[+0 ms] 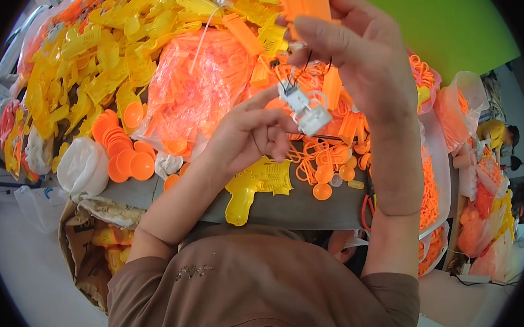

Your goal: The recorder is assembling yellow and orange plastic toy guns, fitting nozzles and internal components together.

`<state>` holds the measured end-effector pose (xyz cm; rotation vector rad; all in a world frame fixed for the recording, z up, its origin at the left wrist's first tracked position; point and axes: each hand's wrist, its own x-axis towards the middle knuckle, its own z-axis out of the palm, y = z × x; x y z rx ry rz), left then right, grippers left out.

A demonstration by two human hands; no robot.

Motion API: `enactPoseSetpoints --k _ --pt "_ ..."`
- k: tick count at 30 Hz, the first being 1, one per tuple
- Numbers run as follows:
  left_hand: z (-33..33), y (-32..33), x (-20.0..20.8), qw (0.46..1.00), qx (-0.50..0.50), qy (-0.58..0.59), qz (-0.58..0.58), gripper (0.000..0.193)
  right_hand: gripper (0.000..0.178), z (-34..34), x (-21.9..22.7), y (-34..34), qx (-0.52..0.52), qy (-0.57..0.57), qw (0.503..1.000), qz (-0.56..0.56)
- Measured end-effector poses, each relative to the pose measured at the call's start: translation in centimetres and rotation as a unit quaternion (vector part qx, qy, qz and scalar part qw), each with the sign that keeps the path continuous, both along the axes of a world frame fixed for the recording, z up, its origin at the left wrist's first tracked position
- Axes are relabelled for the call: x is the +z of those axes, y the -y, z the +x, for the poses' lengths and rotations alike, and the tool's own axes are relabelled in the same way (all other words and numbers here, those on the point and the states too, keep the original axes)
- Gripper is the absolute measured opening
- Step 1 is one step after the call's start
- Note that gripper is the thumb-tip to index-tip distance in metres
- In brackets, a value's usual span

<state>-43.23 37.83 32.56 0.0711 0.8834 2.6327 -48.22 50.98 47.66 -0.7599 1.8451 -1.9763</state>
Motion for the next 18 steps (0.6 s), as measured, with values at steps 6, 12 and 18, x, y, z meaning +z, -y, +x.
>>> enactPoseSetpoints --k 6,12,18 --pt "3.2 -0.5 -3.8 0.938 -0.186 0.025 0.293 0.050 0.050 2.2 -3.1 0.4 0.133 0.003 0.990 -0.037" --pt "3.0 -1.9 -2.7 0.949 -0.069 0.117 0.283 0.066 0.047 4.5 -2.3 0.7 0.213 0.118 0.967 -0.071" --pt "2.1 -0.3 -2.2 0.964 -0.110 0.047 0.236 0.044 0.067 4.6 -3.0 -0.5 0.191 0.106 0.967 -0.129"
